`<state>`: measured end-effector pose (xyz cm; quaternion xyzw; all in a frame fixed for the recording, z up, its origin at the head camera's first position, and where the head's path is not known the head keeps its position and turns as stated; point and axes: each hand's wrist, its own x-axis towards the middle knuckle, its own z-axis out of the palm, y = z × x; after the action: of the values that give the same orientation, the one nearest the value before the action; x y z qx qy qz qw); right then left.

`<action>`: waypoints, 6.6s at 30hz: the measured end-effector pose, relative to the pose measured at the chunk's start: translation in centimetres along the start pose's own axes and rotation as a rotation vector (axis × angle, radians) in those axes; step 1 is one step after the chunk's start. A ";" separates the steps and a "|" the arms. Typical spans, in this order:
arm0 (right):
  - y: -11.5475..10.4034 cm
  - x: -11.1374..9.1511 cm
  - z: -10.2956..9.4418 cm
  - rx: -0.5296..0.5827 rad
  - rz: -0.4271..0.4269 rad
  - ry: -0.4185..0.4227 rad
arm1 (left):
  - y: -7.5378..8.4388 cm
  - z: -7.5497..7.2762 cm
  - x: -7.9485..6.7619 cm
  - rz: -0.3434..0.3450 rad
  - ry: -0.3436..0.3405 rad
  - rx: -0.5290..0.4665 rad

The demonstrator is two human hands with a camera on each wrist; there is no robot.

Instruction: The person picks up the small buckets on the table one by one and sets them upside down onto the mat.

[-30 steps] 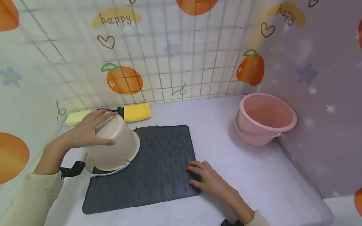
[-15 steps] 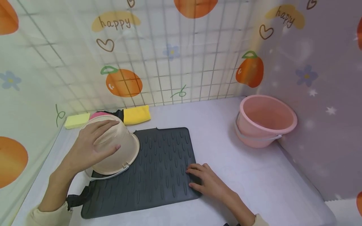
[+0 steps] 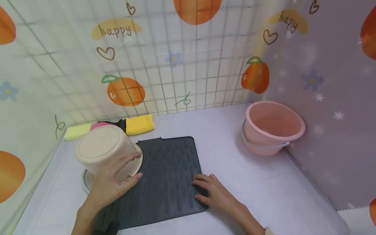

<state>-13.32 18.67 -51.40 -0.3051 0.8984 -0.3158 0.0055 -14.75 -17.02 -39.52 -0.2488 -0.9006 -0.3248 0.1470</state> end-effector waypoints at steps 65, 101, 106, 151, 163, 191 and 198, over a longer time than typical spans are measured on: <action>-0.7 0.2 -4.5 -0.152 -0.071 0.234 | 0.9 14.9 -7.8 -0.028 -0.096 0.092; 3.1 1.1 -20.2 -0.577 0.081 0.511 | 0.6 13.9 -7.7 -0.089 -0.175 -0.036; 4.1 0.6 -21.0 -0.578 0.151 0.488 | 0.5 13.7 -7.8 -0.097 -0.186 -0.028; 2.2 -0.5 -23.9 -0.554 0.069 0.698 | 0.7 13.9 -7.2 -0.073 -0.173 -0.037; 1.7 -0.5 -22.8 -0.377 0.095 0.792 | 0.8 14.1 -7.9 -0.075 -0.185 -0.024; -0.9 1.7 -21.4 0.250 0.410 0.847 | 2.2 10.9 -2.1 -0.159 0.012 -0.264; -1.4 2.2 -20.8 0.328 0.425 0.859 | 3.1 9.5 4.6 -0.089 -0.002 -0.480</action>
<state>-18.57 28.37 -33.56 0.0469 0.8003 -0.5418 -0.2525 -17.82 -7.11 -43.03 -0.2369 -0.8077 -0.5356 0.0684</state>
